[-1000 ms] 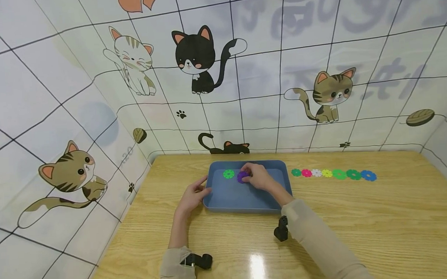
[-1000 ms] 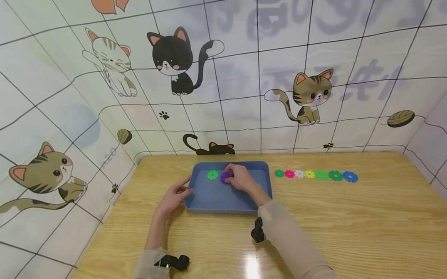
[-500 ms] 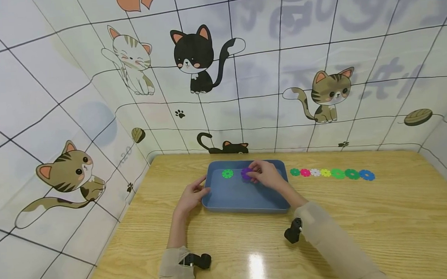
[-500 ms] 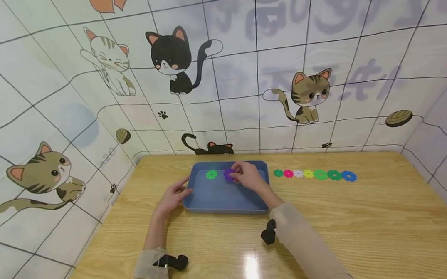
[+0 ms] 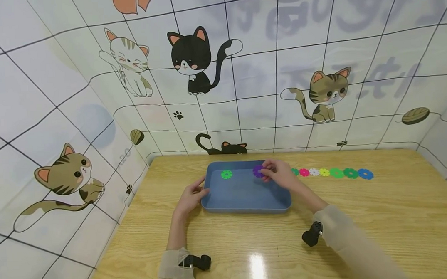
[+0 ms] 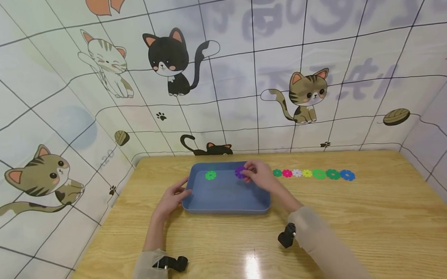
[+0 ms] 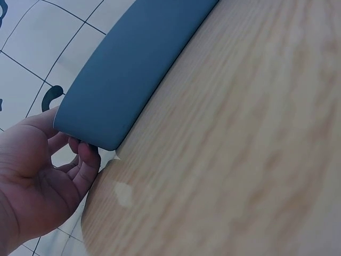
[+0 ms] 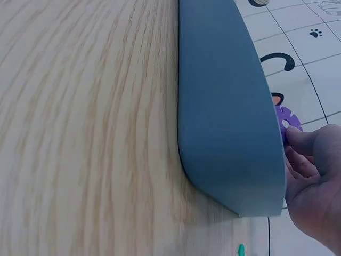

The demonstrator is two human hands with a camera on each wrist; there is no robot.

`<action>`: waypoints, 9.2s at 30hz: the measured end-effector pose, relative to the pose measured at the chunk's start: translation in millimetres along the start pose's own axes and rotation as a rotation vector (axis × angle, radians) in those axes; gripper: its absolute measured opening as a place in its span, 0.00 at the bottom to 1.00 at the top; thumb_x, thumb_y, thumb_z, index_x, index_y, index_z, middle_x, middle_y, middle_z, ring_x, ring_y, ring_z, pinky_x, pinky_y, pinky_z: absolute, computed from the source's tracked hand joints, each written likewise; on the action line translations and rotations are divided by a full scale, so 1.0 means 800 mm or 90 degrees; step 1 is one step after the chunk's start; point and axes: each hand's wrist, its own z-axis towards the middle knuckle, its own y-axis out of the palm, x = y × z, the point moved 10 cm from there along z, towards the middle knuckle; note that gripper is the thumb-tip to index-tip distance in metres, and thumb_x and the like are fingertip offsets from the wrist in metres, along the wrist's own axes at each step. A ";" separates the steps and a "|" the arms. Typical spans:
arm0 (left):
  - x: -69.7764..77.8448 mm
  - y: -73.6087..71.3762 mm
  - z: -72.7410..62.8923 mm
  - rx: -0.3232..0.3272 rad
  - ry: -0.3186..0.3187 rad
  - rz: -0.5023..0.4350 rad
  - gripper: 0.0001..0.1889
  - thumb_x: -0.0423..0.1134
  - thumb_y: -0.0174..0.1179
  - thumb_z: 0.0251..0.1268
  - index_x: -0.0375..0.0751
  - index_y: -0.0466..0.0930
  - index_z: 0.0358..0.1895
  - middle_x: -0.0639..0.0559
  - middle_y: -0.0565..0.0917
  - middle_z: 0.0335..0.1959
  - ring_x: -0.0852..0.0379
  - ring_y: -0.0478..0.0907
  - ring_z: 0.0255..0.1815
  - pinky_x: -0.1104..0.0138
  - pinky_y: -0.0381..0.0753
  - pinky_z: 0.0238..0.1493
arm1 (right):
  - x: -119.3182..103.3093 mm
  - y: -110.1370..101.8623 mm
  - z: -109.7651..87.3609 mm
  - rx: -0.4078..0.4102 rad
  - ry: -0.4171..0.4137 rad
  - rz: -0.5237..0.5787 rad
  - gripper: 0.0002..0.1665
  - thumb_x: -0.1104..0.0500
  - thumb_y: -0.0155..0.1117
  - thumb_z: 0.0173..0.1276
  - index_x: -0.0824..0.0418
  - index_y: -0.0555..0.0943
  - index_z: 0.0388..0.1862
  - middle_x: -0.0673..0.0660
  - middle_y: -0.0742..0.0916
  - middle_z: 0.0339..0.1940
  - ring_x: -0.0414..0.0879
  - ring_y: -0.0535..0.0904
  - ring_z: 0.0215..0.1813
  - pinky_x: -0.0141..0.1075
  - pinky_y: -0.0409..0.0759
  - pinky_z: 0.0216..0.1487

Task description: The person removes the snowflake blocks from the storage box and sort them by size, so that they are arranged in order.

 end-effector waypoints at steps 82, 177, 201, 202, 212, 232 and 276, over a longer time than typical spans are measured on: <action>-0.024 -0.004 0.016 0.027 -0.007 -0.008 0.30 0.33 0.63 0.70 0.42 0.69 0.75 0.44 0.79 0.39 0.57 0.71 0.31 0.70 0.70 0.26 | 0.183 -0.378 -0.204 0.308 0.349 -0.371 0.24 0.57 0.59 0.75 0.82 0.76 0.49 0.77 0.82 0.41 0.71 0.74 0.45 0.52 0.66 0.40; -0.030 -0.003 0.014 0.023 0.006 -0.019 0.30 0.33 0.63 0.71 0.42 0.69 0.75 0.45 0.79 0.37 0.57 0.71 0.30 0.70 0.71 0.28 | -0.035 0.136 0.050 -0.099 -0.041 -0.129 0.17 0.69 0.60 0.72 0.69 0.80 0.59 0.62 0.85 0.55 0.57 0.82 0.55 0.46 0.81 0.49; -0.018 -0.002 0.013 0.028 0.015 -0.002 0.31 0.31 0.62 0.70 0.35 0.66 0.75 0.42 0.80 0.38 0.52 0.73 0.36 0.68 0.73 0.32 | -0.008 0.126 0.057 -0.021 0.024 -0.151 0.17 0.62 0.77 0.61 0.67 0.83 0.47 0.59 0.82 0.41 0.48 0.76 0.38 0.41 0.77 0.42; -0.021 -0.003 0.014 0.032 0.016 -0.001 0.31 0.31 0.63 0.70 0.36 0.67 0.74 0.42 0.80 0.38 0.53 0.73 0.36 0.68 0.73 0.32 | -0.008 0.126 0.057 -0.020 0.026 -0.145 0.17 0.63 0.77 0.61 0.67 0.82 0.46 0.58 0.82 0.40 0.47 0.76 0.38 0.41 0.77 0.42; -0.026 -0.001 0.014 0.025 0.009 -0.048 0.31 0.29 0.63 0.69 0.39 0.68 0.74 0.45 0.77 0.35 0.58 0.68 0.28 0.70 0.69 0.28 | -0.005 0.101 0.047 0.024 0.048 -0.012 0.08 0.63 0.67 0.71 0.66 0.82 0.45 0.57 0.86 0.33 0.46 0.83 0.30 0.38 0.81 0.32; -0.028 -0.002 0.015 0.022 0.011 -0.025 0.31 0.33 0.62 0.71 0.39 0.66 0.76 0.43 0.78 0.39 0.57 0.68 0.28 0.68 0.69 0.28 | -0.009 0.011 0.008 0.044 0.043 0.119 0.18 0.61 0.65 0.74 0.75 0.79 0.54 0.67 0.86 0.43 0.60 0.85 0.40 0.52 0.83 0.46; -0.036 -0.003 0.010 0.037 0.000 -0.030 0.29 0.33 0.63 0.70 0.44 0.70 0.74 0.45 0.78 0.39 0.58 0.69 0.28 0.69 0.71 0.29 | 0.147 -0.302 -0.177 0.264 0.137 0.120 0.07 0.60 0.61 0.76 0.56 0.76 0.50 0.37 0.85 0.34 0.34 0.84 0.32 0.26 0.82 0.36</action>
